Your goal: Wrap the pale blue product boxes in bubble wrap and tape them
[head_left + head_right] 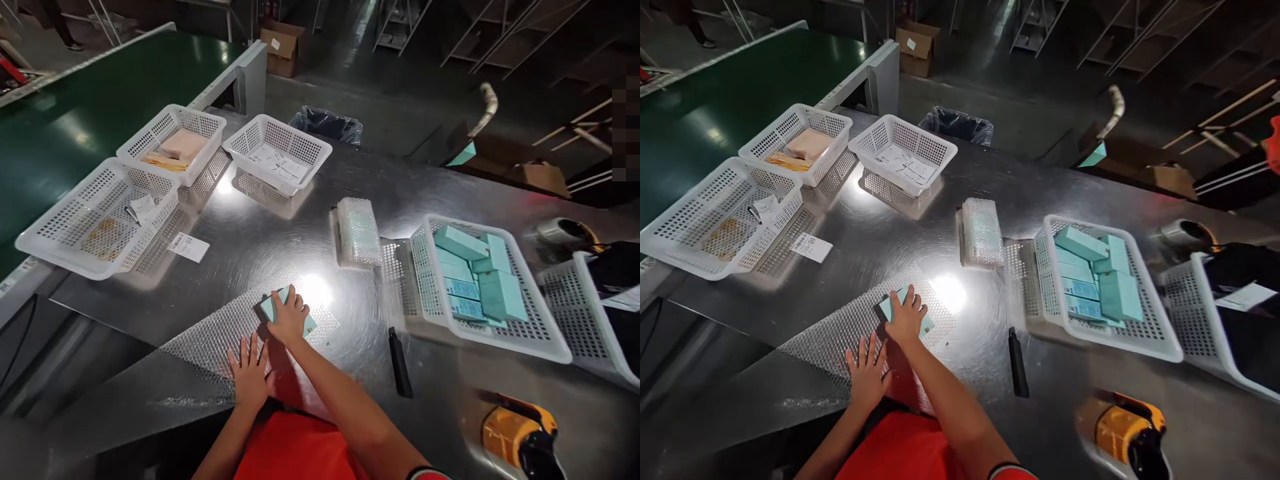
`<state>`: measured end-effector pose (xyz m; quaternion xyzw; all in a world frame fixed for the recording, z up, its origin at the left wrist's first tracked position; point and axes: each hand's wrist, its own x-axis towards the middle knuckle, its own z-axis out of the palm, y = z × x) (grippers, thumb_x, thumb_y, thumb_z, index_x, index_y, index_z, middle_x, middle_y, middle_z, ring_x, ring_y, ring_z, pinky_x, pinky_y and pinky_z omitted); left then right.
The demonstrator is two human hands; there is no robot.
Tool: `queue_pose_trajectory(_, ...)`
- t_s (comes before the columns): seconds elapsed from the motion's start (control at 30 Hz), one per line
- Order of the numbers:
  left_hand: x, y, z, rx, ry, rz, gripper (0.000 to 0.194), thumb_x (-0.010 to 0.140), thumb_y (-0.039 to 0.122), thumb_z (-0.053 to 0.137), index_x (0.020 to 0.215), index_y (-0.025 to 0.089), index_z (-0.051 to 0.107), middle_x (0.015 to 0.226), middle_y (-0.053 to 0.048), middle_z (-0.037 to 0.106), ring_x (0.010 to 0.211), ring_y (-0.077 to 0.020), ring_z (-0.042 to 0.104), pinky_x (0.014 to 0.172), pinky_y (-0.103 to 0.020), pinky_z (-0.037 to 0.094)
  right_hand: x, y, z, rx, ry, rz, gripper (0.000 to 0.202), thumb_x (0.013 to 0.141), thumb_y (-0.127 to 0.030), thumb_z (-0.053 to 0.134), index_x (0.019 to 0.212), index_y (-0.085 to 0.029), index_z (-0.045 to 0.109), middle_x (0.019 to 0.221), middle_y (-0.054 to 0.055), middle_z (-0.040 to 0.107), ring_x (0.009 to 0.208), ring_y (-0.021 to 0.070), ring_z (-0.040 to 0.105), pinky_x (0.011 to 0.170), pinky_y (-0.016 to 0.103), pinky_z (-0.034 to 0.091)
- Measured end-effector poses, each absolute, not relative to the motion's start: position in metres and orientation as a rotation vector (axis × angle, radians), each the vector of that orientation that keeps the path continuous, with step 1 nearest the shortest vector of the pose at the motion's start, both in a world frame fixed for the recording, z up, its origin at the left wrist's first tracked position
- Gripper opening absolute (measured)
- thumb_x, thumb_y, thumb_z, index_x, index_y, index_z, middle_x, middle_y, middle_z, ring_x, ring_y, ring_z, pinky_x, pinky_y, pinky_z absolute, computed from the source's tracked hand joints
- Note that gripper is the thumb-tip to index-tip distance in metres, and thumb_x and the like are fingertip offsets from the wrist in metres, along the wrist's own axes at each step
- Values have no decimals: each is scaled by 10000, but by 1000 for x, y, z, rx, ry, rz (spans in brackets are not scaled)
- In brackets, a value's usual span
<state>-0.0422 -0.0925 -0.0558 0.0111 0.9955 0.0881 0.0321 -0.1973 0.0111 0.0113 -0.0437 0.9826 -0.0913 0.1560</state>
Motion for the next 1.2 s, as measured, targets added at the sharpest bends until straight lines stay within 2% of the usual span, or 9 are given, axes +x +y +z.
queue_pose_trajectory(0.13, -46, -88, -55, 21, 3017, 266, 586, 883, 462, 470, 1438, 292, 390, 1573, -104, 286, 1447, -390, 201, 1108, -722, 27, -196, 9, 9, -164, 2797, -239, 836, 685, -401, 725, 1425, -338, 341, 1594, 157, 106, 1349, 462, 235, 996, 592, 238)
queue_pose_trajectory(0.43, -48, -87, -52, 16, 2993, 247, 619, 898, 414, 458, 1476, 296, 271, 1590, -104, 229, 1462, -389, 142, 1103, -726, 16, -200, 10, 6, -136, 2810, -246, 814, 695, -416, 714, 1415, -347, 342, 1590, 164, 101, 1338, 457, 249, 984, 591, 242)
queue_pose_trajectory(0.6, -50, -87, -48, 19, 2953, 269, 632, 883, 470, 480, 1464, 288, 310, 1587, -108, 237, 1454, -394, 173, 1102, -727, 28, -198, 8, 9, -153, 2802, -265, 816, 688, -409, 711, 1414, -345, 345, 1591, 160, 106, 1337, 449, 249, 996, 589, 228)
queue_pose_trajectory(0.9, -50, -89, -53, 49, 2970, 274, 602, 900, 409, 462, 1465, 252, 327, 1585, -132, 233, 1453, -423, 140, 1087, -752, 65, -203, 3, 10, -138, 2772, -310, 829, 680, -398, 701, 1427, -344, 344, 1605, 143, 91, 1366, 460, 214, 1025, 608, 190)
queue_pose_trajectory(1.07, -43, -93, -56, 124, 3011, 263, 632, 888, 406, 490, 1470, 230, 320, 1572, -162, 261, 1447, -425, 170, 1082, -757, 69, -205, 5, 9, -144, 2765, -309, 950, 684, -434, 695, 1498, -314, 220, 1617, 152, 19, 1398, 443, 187, 1063, 607, 164)
queue_pose_trajectory(1.2, -14, -100, -72, 320, 3024, 254, 568, 893, 386, 480, 1442, 267, 388, 1511, -149, 399, 1401, -390, 319, 1088, -745, 109, -206, 3, 3, -150, 2751, -277, 1068, 695, -486, 677, 1537, -241, 69, 1613, 172, -53, 1442, 432, 92, 1103, 629, 92)
